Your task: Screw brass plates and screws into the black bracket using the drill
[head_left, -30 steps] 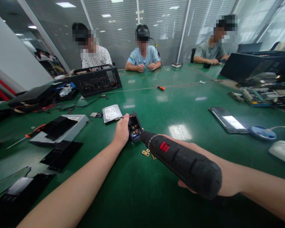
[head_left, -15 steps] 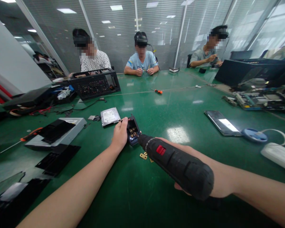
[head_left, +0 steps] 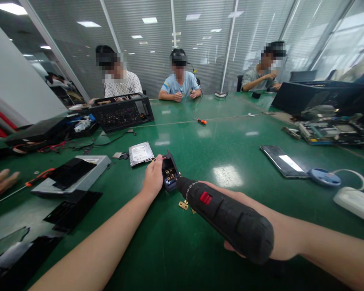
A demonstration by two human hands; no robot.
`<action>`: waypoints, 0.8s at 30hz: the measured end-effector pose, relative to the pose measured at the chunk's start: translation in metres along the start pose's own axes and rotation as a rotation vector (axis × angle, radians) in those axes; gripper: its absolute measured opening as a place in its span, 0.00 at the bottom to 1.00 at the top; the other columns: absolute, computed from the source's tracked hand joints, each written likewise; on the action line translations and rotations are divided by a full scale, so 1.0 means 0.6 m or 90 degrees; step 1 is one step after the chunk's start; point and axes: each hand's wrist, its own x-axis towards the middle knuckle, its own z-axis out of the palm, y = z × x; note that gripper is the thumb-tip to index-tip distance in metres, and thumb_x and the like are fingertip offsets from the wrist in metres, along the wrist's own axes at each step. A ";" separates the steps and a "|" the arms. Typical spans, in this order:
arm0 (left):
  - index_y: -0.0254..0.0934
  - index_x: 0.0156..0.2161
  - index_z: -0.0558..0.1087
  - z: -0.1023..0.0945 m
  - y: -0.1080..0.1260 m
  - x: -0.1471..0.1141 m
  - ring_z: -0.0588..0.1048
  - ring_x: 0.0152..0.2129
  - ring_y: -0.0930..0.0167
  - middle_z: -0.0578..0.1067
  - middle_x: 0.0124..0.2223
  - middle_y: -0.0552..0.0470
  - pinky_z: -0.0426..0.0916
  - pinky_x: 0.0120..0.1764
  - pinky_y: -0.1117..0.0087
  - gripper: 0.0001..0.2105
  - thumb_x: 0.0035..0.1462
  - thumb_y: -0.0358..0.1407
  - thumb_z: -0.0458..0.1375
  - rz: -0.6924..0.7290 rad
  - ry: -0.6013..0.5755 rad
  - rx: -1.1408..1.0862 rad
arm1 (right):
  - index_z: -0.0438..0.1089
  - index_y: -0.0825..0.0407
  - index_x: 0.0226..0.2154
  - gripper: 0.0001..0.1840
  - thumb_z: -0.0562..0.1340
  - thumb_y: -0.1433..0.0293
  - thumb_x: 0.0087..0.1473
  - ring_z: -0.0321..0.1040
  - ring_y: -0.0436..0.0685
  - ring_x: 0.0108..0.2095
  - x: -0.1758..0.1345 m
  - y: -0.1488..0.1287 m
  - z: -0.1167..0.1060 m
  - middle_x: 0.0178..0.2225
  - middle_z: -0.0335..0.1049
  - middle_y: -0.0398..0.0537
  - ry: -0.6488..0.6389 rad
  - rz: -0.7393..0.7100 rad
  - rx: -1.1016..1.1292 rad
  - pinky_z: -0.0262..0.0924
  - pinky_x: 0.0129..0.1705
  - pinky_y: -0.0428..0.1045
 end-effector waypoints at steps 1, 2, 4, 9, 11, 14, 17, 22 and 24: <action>0.35 0.35 0.76 -0.001 -0.001 0.000 0.77 0.32 0.63 0.78 0.31 0.48 0.71 0.37 0.65 0.33 0.56 0.67 0.51 -0.008 -0.003 -0.007 | 0.36 0.50 0.75 0.59 0.71 0.70 0.53 0.78 0.64 0.47 -0.001 0.002 0.001 0.50 0.76 0.56 -0.005 0.004 0.007 0.70 0.53 0.55; 0.35 0.35 0.76 -0.001 -0.001 -0.001 0.77 0.31 0.63 0.78 0.30 0.48 0.71 0.36 0.65 0.33 0.56 0.68 0.52 -0.011 -0.007 -0.010 | 0.35 0.50 0.75 0.60 0.72 0.69 0.52 0.78 0.64 0.48 -0.002 0.006 0.001 0.52 0.76 0.58 -0.011 0.007 0.009 0.70 0.54 0.56; 0.35 0.34 0.76 -0.003 -0.003 -0.001 0.77 0.30 0.63 0.78 0.30 0.48 0.71 0.36 0.65 0.34 0.55 0.68 0.52 -0.009 -0.010 -0.005 | 0.36 0.46 0.75 0.63 0.73 0.69 0.50 0.75 0.67 0.53 -0.006 0.020 0.003 0.62 0.68 0.61 -0.001 0.002 -0.004 0.66 0.59 0.59; 0.35 0.36 0.77 -0.006 -0.014 0.002 0.78 0.33 0.62 0.80 0.34 0.46 0.72 0.37 0.64 0.35 0.55 0.69 0.52 -0.007 -0.025 -0.021 | 0.36 0.41 0.75 0.63 0.73 0.73 0.48 0.62 0.70 0.66 -0.020 0.062 0.002 0.75 0.44 0.58 0.040 -0.057 -0.031 0.53 0.68 0.65; 0.35 0.37 0.77 -0.007 -0.018 0.003 0.78 0.33 0.62 0.80 0.34 0.46 0.71 0.37 0.64 0.33 0.56 0.67 0.53 -0.010 -0.022 -0.022 | 0.36 0.40 0.75 0.64 0.73 0.73 0.48 0.62 0.71 0.66 -0.024 0.068 0.001 0.75 0.43 0.57 0.035 -0.058 -0.024 0.56 0.66 0.66; 0.34 0.38 0.78 -0.007 -0.020 0.004 0.77 0.34 0.62 0.80 0.34 0.46 0.71 0.38 0.64 0.33 0.57 0.66 0.53 -0.012 -0.023 -0.022 | 0.36 0.39 0.75 0.64 0.73 0.73 0.48 0.63 0.72 0.65 -0.025 0.069 0.000 0.75 0.43 0.57 0.033 -0.056 -0.023 0.57 0.65 0.67; 0.34 0.40 0.78 -0.006 -0.016 0.003 0.77 0.33 0.62 0.80 0.34 0.46 0.71 0.38 0.64 0.34 0.57 0.66 0.53 -0.022 -0.038 -0.034 | 0.36 0.40 0.75 0.64 0.74 0.72 0.48 0.64 0.71 0.64 -0.024 0.066 0.001 0.74 0.48 0.59 0.029 -0.049 -0.021 0.56 0.66 0.67; 0.33 0.41 0.79 -0.005 -0.013 0.004 0.77 0.34 0.61 0.81 0.35 0.46 0.70 0.40 0.63 0.34 0.56 0.66 0.53 -0.026 -0.019 -0.020 | 0.33 0.43 0.75 0.65 0.74 0.69 0.49 0.66 0.70 0.62 -0.020 0.064 0.003 0.66 0.61 0.60 0.014 -0.025 -0.011 0.49 0.68 0.69; 0.33 0.41 0.79 -0.006 -0.015 0.005 0.77 0.35 0.61 0.81 0.35 0.45 0.71 0.41 0.62 0.34 0.57 0.66 0.52 -0.025 -0.018 -0.022 | 0.32 0.43 0.75 0.65 0.73 0.70 0.49 0.65 0.70 0.63 -0.018 0.064 0.003 0.69 0.57 0.62 0.010 -0.034 -0.018 0.50 0.68 0.68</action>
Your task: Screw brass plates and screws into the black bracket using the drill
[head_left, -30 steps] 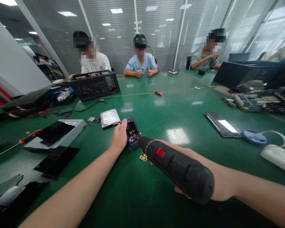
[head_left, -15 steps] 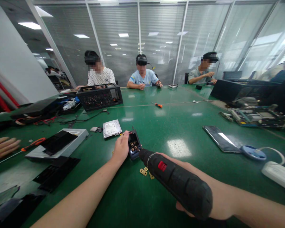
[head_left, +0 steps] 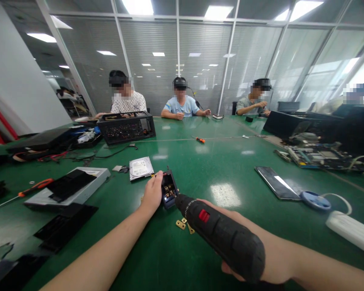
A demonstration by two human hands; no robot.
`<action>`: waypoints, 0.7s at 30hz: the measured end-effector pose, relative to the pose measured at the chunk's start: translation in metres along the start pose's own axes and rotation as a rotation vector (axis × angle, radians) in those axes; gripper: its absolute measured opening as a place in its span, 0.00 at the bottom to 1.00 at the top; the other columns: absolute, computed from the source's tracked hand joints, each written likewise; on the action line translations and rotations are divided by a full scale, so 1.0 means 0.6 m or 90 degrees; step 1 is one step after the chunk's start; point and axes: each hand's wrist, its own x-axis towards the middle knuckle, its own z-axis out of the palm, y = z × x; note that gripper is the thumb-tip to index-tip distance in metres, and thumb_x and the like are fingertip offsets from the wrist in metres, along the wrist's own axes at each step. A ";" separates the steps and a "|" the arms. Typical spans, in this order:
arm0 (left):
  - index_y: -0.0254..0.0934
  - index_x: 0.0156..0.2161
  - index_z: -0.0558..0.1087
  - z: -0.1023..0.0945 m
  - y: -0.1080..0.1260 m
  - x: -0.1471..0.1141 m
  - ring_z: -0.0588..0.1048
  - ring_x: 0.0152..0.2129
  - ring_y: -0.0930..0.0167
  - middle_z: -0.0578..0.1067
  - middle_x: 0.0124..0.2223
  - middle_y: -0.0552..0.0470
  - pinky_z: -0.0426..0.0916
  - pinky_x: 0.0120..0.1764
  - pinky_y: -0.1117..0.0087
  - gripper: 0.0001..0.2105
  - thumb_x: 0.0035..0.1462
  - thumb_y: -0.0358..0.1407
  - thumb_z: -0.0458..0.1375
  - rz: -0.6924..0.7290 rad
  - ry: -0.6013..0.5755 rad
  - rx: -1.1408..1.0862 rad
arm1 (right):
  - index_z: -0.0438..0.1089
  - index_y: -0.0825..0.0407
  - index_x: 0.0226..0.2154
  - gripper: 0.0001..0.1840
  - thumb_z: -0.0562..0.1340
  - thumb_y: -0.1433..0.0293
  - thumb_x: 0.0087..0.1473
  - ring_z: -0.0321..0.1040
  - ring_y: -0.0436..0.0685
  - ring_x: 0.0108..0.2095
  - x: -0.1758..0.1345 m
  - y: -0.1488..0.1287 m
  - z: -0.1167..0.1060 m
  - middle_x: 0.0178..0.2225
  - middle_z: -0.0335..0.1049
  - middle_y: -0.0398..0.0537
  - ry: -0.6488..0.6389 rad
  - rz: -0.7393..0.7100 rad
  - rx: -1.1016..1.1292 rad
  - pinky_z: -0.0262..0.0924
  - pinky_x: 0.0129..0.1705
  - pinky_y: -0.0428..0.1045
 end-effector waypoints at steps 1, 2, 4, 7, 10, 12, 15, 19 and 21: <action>0.34 0.40 0.79 0.000 -0.001 0.000 0.77 0.35 0.60 0.81 0.35 0.45 0.71 0.40 0.62 0.34 0.57 0.66 0.52 0.000 -0.005 -0.005 | 0.32 0.43 0.75 0.66 0.73 0.71 0.49 0.63 0.71 0.65 0.001 0.000 0.000 0.71 0.52 0.62 0.003 -0.012 -0.010 0.49 0.68 0.68; 0.34 0.39 0.79 -0.001 -0.002 0.000 0.78 0.35 0.60 0.80 0.35 0.45 0.71 0.40 0.62 0.34 0.56 0.67 0.52 0.000 -0.009 -0.010 | 0.33 0.43 0.75 0.65 0.73 0.72 0.48 0.60 0.71 0.67 0.002 0.000 0.000 0.73 0.48 0.61 0.005 -0.021 -0.020 0.46 0.69 0.68; 0.34 0.38 0.79 -0.001 -0.002 0.000 0.78 0.35 0.59 0.81 0.34 0.45 0.71 0.41 0.61 0.33 0.55 0.67 0.54 0.007 -0.009 -0.016 | 0.34 0.42 0.75 0.64 0.72 0.73 0.48 0.54 0.72 0.70 0.005 0.001 0.000 0.75 0.44 0.59 0.006 -0.038 -0.021 0.42 0.71 0.69; 0.35 0.38 0.79 -0.002 -0.002 0.000 0.78 0.36 0.58 0.81 0.35 0.45 0.72 0.42 0.61 0.32 0.54 0.66 0.56 0.020 0.003 -0.020 | 0.36 0.41 0.75 0.65 0.74 0.71 0.47 0.58 0.72 0.68 0.005 0.005 0.002 0.70 0.56 0.59 0.000 -0.032 0.022 0.45 0.70 0.69; 0.34 0.40 0.80 -0.002 -0.003 0.001 0.79 0.37 0.58 0.82 0.36 0.45 0.72 0.42 0.61 0.32 0.54 0.65 0.57 0.014 0.007 -0.022 | 0.36 0.43 0.75 0.65 0.75 0.69 0.47 0.59 0.72 0.67 0.003 0.007 0.002 0.67 0.61 0.61 0.014 -0.018 0.019 0.46 0.69 0.70; 0.34 0.40 0.80 -0.002 -0.004 0.001 0.79 0.37 0.58 0.82 0.37 0.44 0.72 0.42 0.61 0.32 0.54 0.65 0.56 0.005 0.002 -0.027 | 0.35 0.45 0.75 0.64 0.73 0.71 0.48 0.60 0.72 0.66 0.003 0.003 0.002 0.67 0.59 0.63 0.017 -0.013 0.007 0.44 0.69 0.71; 0.35 0.40 0.79 -0.003 -0.006 0.002 0.79 0.37 0.59 0.82 0.38 0.44 0.72 0.42 0.61 0.31 0.56 0.64 0.56 0.003 -0.012 -0.027 | 0.34 0.47 0.75 0.63 0.70 0.76 0.48 0.66 0.70 0.62 0.008 -0.014 0.000 0.63 0.64 0.63 0.001 0.017 0.000 0.45 0.69 0.69; 0.35 0.41 0.79 -0.004 -0.007 0.005 0.79 0.35 0.59 0.82 0.37 0.45 0.72 0.41 0.62 0.30 0.57 0.63 0.56 0.000 -0.011 -0.022 | 0.36 0.48 0.75 0.63 0.69 0.78 0.46 0.67 0.68 0.60 0.023 -0.044 0.000 0.61 0.67 0.61 -0.002 0.028 0.006 0.46 0.69 0.67; 0.35 0.41 0.79 -0.004 -0.006 0.006 0.79 0.34 0.60 0.81 0.36 0.45 0.72 0.40 0.62 0.31 0.56 0.64 0.57 -0.010 -0.013 -0.021 | 0.38 0.47 0.74 0.61 0.69 0.78 0.45 0.66 0.68 0.62 0.030 -0.055 0.002 0.62 0.65 0.61 -0.015 0.021 -0.003 0.44 0.70 0.67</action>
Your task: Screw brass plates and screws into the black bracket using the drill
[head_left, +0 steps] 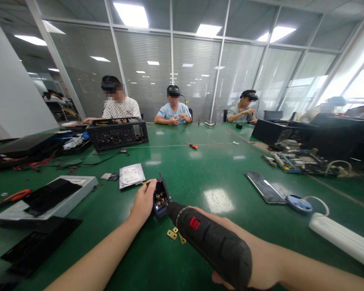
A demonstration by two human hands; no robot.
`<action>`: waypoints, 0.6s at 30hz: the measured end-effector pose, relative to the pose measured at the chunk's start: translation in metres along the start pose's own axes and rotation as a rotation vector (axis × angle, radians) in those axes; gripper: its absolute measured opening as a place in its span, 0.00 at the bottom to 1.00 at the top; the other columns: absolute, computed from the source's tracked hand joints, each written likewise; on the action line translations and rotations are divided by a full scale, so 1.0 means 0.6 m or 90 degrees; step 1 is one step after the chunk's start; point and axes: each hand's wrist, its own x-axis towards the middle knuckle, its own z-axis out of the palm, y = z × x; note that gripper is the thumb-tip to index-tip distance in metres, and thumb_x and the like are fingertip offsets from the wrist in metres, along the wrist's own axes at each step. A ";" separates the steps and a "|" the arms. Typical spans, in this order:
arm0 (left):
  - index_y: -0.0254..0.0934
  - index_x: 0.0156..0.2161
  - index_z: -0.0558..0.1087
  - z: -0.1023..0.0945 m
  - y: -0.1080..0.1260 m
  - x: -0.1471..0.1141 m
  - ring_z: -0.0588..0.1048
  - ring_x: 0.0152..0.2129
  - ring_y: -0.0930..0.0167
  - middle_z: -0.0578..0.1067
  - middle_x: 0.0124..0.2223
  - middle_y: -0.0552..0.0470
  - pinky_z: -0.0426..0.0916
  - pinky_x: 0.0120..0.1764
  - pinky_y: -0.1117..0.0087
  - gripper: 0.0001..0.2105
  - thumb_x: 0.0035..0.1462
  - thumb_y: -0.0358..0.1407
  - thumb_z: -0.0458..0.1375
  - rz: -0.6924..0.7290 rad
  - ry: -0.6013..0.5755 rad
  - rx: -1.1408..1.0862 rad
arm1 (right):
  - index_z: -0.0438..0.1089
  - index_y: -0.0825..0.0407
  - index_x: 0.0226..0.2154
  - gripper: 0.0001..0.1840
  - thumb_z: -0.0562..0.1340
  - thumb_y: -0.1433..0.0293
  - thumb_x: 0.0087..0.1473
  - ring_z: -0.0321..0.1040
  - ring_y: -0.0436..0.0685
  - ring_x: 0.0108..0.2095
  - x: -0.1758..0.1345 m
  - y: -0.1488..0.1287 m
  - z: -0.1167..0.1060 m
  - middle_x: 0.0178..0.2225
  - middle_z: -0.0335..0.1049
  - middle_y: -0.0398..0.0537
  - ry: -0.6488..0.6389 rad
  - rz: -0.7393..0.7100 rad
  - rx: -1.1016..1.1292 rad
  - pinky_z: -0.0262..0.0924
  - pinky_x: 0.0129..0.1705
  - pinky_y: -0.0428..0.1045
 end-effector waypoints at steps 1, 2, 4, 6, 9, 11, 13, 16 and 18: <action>0.35 0.41 0.79 0.000 0.001 0.001 0.78 0.33 0.60 0.81 0.35 0.46 0.72 0.40 0.62 0.31 0.55 0.64 0.57 -0.004 -0.002 -0.001 | 0.39 0.47 0.74 0.60 0.70 0.76 0.46 0.65 0.67 0.62 0.003 -0.004 0.001 0.60 0.67 0.59 0.011 -0.007 0.012 0.44 0.70 0.67; 0.35 0.40 0.79 0.000 0.002 0.001 0.78 0.32 0.60 0.81 0.34 0.46 0.72 0.39 0.63 0.31 0.54 0.64 0.57 -0.006 -0.002 -0.004 | 0.41 0.47 0.73 0.61 0.72 0.74 0.45 0.66 0.67 0.61 0.006 -0.007 0.002 0.56 0.70 0.57 0.011 -0.001 0.035 0.46 0.69 0.66; 0.35 0.39 0.79 0.001 0.003 0.001 0.78 0.31 0.61 0.81 0.33 0.47 0.72 0.38 0.63 0.30 0.53 0.64 0.59 -0.011 0.001 -0.010 | 0.45 0.47 0.72 0.62 0.76 0.69 0.42 0.68 0.67 0.58 0.010 -0.010 0.004 0.49 0.73 0.52 0.020 0.007 0.073 0.51 0.67 0.64; 0.35 0.40 0.78 0.002 0.002 0.001 0.78 0.30 0.61 0.81 0.33 0.48 0.72 0.38 0.63 0.29 0.53 0.62 0.60 -0.013 0.005 -0.018 | 0.49 0.47 0.71 0.64 0.79 0.67 0.37 0.71 0.66 0.53 0.012 -0.010 0.004 0.48 0.73 0.51 0.022 0.008 0.084 0.57 0.64 0.62; 0.36 0.42 0.78 0.002 0.000 0.002 0.78 0.30 0.62 0.80 0.33 0.49 0.72 0.38 0.63 0.27 0.52 0.60 0.63 -0.014 0.006 -0.031 | 0.50 0.46 0.71 0.68 0.81 0.68 0.31 0.72 0.63 0.46 0.012 -0.003 0.002 0.50 0.72 0.52 0.010 0.015 0.063 0.65 0.56 0.60; 0.36 0.42 0.77 0.002 -0.001 0.002 0.78 0.30 0.62 0.80 0.32 0.50 0.73 0.38 0.63 0.27 0.50 0.59 0.64 -0.014 -0.005 -0.042 | 0.47 0.45 0.71 0.71 0.81 0.68 0.30 0.72 0.61 0.43 0.010 0.002 0.001 0.50 0.72 0.52 0.005 0.023 0.052 0.67 0.52 0.58; 0.36 0.41 0.77 0.002 0.000 0.001 0.79 0.31 0.61 0.80 0.32 0.50 0.73 0.39 0.62 0.27 0.50 0.59 0.65 -0.013 -0.018 -0.053 | 0.46 0.44 0.72 0.72 0.81 0.68 0.30 0.73 0.60 0.41 0.008 0.005 0.000 0.51 0.73 0.51 0.006 0.025 0.058 0.66 0.53 0.58; 0.36 0.41 0.76 0.002 0.002 0.000 0.79 0.31 0.61 0.80 0.33 0.50 0.74 0.39 0.62 0.26 0.49 0.58 0.66 -0.013 -0.022 -0.067 | 0.45 0.45 0.72 0.71 0.81 0.69 0.32 0.73 0.58 0.39 0.005 0.007 0.001 0.52 0.73 0.52 0.008 0.024 0.075 0.65 0.55 0.59; 0.36 0.42 0.76 0.002 0.003 0.000 0.79 0.32 0.61 0.80 0.33 0.49 0.74 0.39 0.61 0.26 0.49 0.57 0.66 -0.014 -0.017 -0.065 | 0.41 0.46 0.74 0.72 0.79 0.70 0.34 0.73 0.57 0.38 0.002 0.009 0.000 0.53 0.72 0.54 0.010 0.021 0.063 0.65 0.56 0.60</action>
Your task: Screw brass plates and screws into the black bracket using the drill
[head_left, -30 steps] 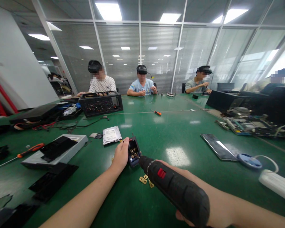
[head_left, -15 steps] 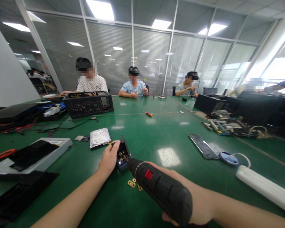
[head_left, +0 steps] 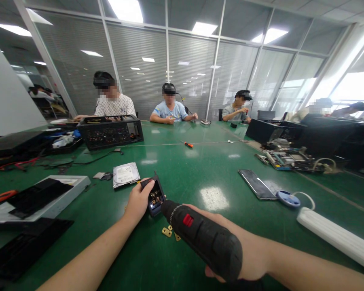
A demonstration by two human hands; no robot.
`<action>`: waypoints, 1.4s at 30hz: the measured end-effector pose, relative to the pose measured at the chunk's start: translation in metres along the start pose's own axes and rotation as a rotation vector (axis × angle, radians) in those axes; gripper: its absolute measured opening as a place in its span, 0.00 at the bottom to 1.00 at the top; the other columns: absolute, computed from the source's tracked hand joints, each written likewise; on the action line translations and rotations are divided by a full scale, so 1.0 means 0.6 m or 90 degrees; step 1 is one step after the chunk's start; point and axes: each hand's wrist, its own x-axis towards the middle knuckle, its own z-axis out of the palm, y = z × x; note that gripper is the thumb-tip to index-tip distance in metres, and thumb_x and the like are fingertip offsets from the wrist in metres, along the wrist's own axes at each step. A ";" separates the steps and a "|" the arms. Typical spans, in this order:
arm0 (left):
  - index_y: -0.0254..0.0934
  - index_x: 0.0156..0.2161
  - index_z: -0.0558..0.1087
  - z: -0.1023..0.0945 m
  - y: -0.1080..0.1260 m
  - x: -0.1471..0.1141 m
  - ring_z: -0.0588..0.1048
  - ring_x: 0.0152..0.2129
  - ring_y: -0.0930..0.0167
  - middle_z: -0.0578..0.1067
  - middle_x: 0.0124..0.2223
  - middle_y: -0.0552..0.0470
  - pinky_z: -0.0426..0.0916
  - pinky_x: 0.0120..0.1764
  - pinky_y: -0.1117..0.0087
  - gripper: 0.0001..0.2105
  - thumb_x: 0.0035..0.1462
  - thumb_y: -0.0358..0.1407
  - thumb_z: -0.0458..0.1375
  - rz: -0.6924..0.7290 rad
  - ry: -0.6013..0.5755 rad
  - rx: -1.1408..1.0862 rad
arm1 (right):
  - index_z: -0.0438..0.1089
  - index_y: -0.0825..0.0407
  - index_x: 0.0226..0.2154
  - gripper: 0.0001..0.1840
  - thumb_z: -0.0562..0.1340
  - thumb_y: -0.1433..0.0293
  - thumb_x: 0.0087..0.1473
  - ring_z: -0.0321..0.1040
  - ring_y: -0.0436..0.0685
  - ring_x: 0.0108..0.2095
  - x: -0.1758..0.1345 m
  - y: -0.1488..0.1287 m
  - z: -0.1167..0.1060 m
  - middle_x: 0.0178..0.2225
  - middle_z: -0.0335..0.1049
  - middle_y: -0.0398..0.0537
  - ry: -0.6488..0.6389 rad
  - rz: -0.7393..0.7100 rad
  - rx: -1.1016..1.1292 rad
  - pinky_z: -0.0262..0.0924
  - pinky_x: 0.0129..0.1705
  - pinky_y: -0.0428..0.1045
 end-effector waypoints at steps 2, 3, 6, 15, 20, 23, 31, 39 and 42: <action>0.36 0.42 0.77 0.000 0.001 0.000 0.79 0.33 0.60 0.80 0.34 0.48 0.74 0.39 0.61 0.26 0.49 0.57 0.66 0.002 0.007 0.010 | 0.39 0.46 0.74 0.70 0.77 0.72 0.38 0.72 0.57 0.38 -0.002 0.003 -0.001 0.55 0.71 0.55 0.000 -0.008 -0.026 0.66 0.54 0.59; 0.36 0.42 0.78 0.000 0.001 -0.001 0.79 0.33 0.60 0.80 0.33 0.48 0.74 0.39 0.61 0.26 0.48 0.57 0.66 0.004 0.013 0.017 | 0.39 0.46 0.74 0.69 0.76 0.73 0.39 0.72 0.57 0.38 -0.002 0.004 -0.002 0.55 0.71 0.55 0.002 -0.013 -0.037 0.67 0.52 0.58; 0.36 0.40 0.78 0.002 0.004 -0.002 0.79 0.33 0.59 0.80 0.33 0.48 0.74 0.39 0.61 0.28 0.46 0.59 0.66 0.011 0.027 0.025 | 0.40 0.47 0.74 0.70 0.77 0.72 0.37 0.72 0.57 0.38 -0.002 0.004 -0.003 0.55 0.72 0.56 -0.001 -0.001 -0.046 0.68 0.51 0.57; 0.35 0.41 0.78 0.004 0.007 -0.003 0.79 0.34 0.59 0.80 0.33 0.47 0.74 0.40 0.61 0.28 0.47 0.59 0.66 0.009 0.010 0.011 | 0.43 0.50 0.74 0.61 0.74 0.71 0.45 0.73 0.63 0.48 0.002 -0.020 -0.003 0.50 0.75 0.55 -0.014 -0.005 -0.056 0.64 0.57 0.58; 0.34 0.39 0.79 0.007 0.008 -0.005 0.79 0.34 0.59 0.80 0.33 0.47 0.75 0.40 0.60 0.27 0.46 0.59 0.67 0.032 0.023 0.025 | 0.41 0.49 0.74 0.58 0.72 0.70 0.50 0.70 0.56 0.36 -0.005 -0.009 0.000 0.40 0.73 0.48 -0.002 0.012 -0.011 0.68 0.46 0.54; 0.36 0.38 0.79 0.009 0.009 -0.007 0.79 0.34 0.59 0.80 0.32 0.48 0.75 0.40 0.60 0.26 0.45 0.58 0.67 0.040 0.039 0.019 | 0.39 0.48 0.74 0.58 0.72 0.69 0.51 0.69 0.55 0.35 -0.009 -0.002 0.003 0.42 0.71 0.48 0.000 -0.015 0.021 0.66 0.49 0.56; 0.36 0.38 0.79 0.009 0.005 -0.008 0.78 0.34 0.61 0.79 0.32 0.49 0.73 0.41 0.62 0.21 0.51 0.54 0.65 0.056 0.033 0.062 | 0.35 0.47 0.75 0.62 0.73 0.69 0.51 0.71 0.66 0.54 -0.019 -0.001 -0.001 0.52 0.72 0.55 0.005 0.005 -0.021 0.57 0.64 0.63; 0.39 0.48 0.76 0.003 -0.001 -0.006 0.77 0.38 0.61 0.80 0.40 0.49 0.70 0.45 0.61 0.21 0.55 0.51 0.61 0.072 0.062 0.147 | 0.31 0.48 0.75 0.63 0.72 0.71 0.52 0.76 0.64 0.48 -0.014 -0.008 -0.003 0.53 0.75 0.58 -0.024 0.007 -0.057 0.66 0.56 0.59; 0.40 0.55 0.70 0.004 0.000 -0.008 0.77 0.39 0.61 0.78 0.41 0.48 0.69 0.45 0.60 0.26 0.55 0.51 0.61 0.046 0.099 0.168 | 0.33 0.48 0.75 0.62 0.72 0.70 0.52 0.76 0.65 0.48 -0.013 -0.011 -0.002 0.53 0.75 0.58 -0.013 0.009 -0.051 0.67 0.55 0.59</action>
